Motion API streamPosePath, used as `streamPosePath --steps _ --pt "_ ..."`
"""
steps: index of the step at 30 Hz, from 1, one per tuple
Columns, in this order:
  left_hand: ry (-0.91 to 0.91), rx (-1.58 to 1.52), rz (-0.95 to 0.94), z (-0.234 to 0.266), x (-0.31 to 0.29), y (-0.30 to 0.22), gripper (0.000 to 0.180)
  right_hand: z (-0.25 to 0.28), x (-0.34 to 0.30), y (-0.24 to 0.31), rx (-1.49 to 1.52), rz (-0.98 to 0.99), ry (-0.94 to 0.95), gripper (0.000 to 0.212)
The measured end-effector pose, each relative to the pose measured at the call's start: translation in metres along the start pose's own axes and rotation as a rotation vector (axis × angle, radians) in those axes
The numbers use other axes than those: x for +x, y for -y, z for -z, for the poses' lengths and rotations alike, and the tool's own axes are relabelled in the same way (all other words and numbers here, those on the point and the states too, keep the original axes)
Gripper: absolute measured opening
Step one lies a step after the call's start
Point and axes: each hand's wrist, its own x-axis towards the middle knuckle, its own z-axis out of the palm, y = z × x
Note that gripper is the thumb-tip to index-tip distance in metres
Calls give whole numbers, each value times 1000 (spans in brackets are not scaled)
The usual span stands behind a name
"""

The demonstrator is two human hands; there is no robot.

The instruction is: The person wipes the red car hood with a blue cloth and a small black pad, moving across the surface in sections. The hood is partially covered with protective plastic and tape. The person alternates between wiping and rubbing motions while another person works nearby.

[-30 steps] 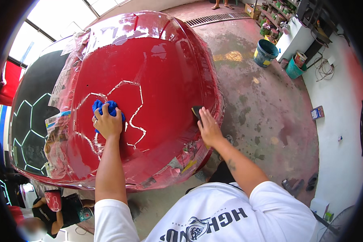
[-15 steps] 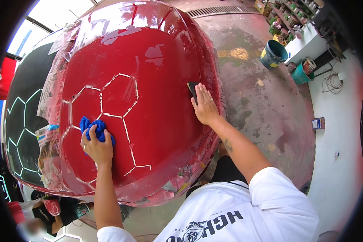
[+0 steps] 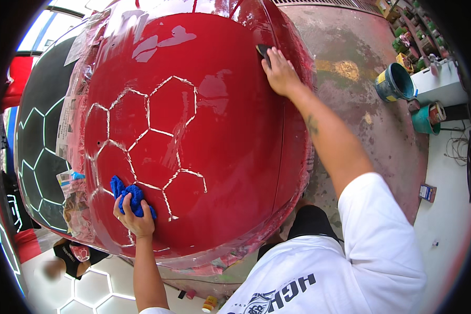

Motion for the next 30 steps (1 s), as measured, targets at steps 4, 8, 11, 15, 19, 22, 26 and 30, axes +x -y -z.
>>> streamPosePath --steps 4,8,11,15,19,22,26,30 --pt "-10 14 -11 3 -5 5 48 22 79 -15 97 59 59 62" --pt "-5 11 0 -1 -4 4 51 28 60 -12 128 -37 315 61" --pt "-4 18 1 -3 -3 2 50 3 -7 -9 -27 28 152 63" --pt "-27 41 -29 -1 -5 3 44 20 -115 30 -67 8 144 64" --pt "-69 38 -96 2 -8 6 44 38 -236 65 -77 9 161 61" --pt "-136 44 -131 -1 -6 11 44 50 -319 97 -74 18 164 61" --pt "-220 67 -148 -5 -12 22 45 53 -426 142 -97 -31 157 62" --pt "-163 107 -68 -4 -11 5 45 47 -483 167 -149 -121 116 64"
